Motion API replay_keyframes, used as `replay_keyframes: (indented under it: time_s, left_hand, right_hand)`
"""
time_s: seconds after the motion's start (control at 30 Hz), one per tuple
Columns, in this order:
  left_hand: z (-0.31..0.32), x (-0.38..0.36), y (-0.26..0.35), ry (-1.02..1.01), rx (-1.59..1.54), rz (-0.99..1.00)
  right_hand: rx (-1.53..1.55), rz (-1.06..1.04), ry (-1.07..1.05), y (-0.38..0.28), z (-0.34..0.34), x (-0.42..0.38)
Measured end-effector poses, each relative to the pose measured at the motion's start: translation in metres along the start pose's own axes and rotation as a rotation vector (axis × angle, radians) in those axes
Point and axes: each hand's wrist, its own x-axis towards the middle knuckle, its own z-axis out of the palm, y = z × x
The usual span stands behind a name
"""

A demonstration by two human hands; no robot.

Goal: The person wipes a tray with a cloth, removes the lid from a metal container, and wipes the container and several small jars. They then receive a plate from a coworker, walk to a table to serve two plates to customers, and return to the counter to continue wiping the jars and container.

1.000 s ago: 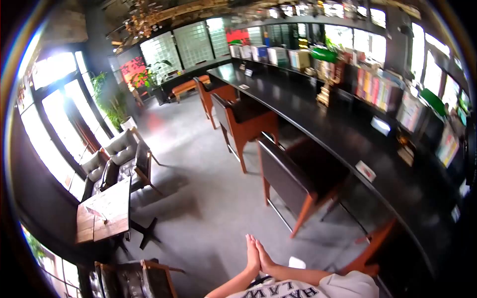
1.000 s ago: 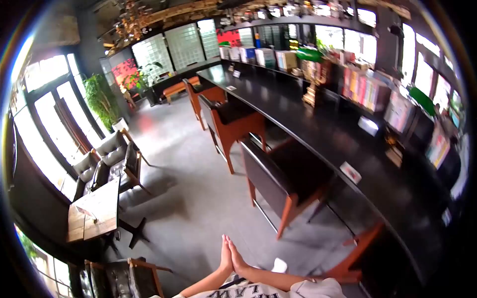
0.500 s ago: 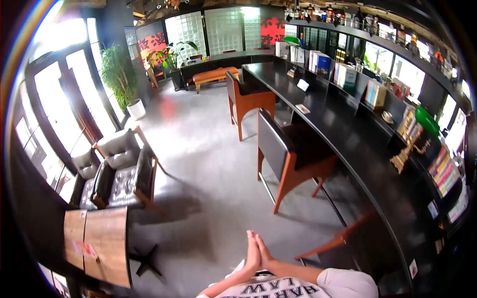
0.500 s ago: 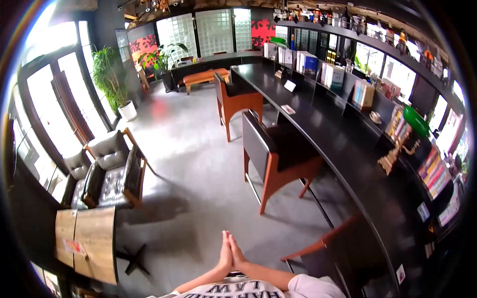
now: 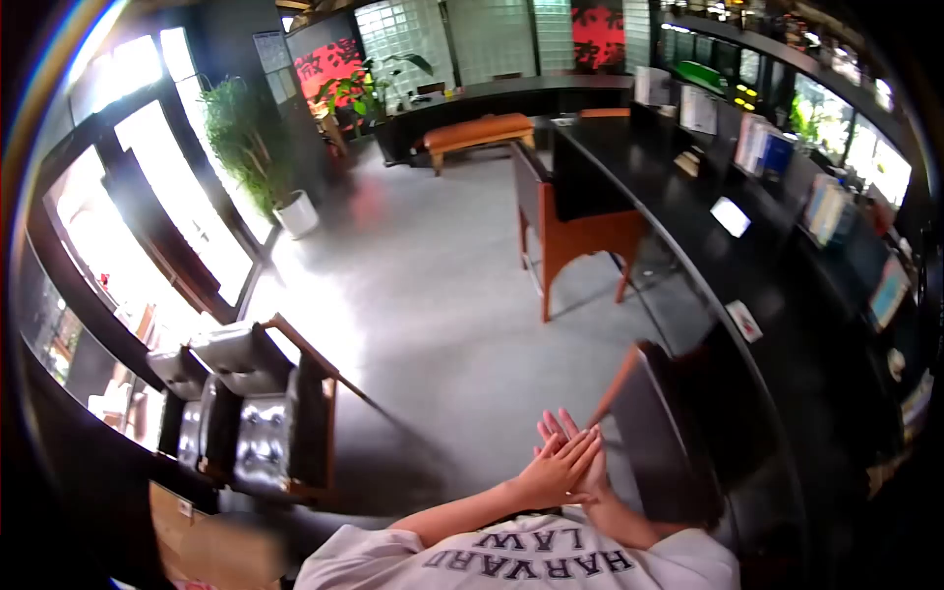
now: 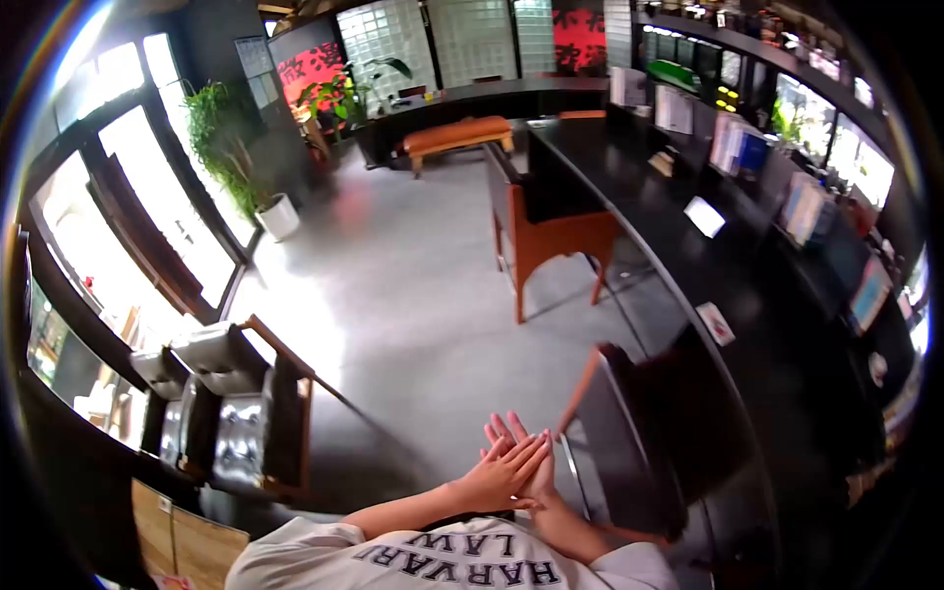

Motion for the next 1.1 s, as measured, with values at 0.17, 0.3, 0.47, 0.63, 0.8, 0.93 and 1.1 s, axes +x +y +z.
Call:
replay_keyframes:
  time_s: [0.17,0.3,0.47,0.63,0.8,0.93,1.1]
  left_hand:
    - [-0.037,0.036,-0.191,-0.149,0.54,-0.022]
    - [-0.032,0.081,-0.342,-0.028,0.687,-0.188]
    - [-0.094,0.194,-0.534,-0.325,0.432,-0.15]
    - [-0.135,0.283,-0.713,0.109,0.702,0.238]
    - [-0.112,0.394,-0.87,0.17,0.623,0.421]
    - [-0.111,0.466,-1.009,-0.138,0.259,0.23]
    - [-0.204,0.555,-1.212,-0.077,0.032,0.131]
  right_hand:
    - [0.357,0.434,0.724,0.013,-0.039,0.217]
    - [0.268,0.65,0.494,0.024,-0.146,0.364]
    - [0.277,0.506,0.369,0.002,-0.237,0.568]
    - [-0.093,0.333,0.366,-0.038,-0.223,0.762]
    - [-0.019,0.014,0.292,-0.078,-0.322,0.891]
    - [0.403,-0.024,0.264,-0.067,-0.473,1.008]
    - [0.057,0.196,0.877,-0.099,-0.422,1.259]
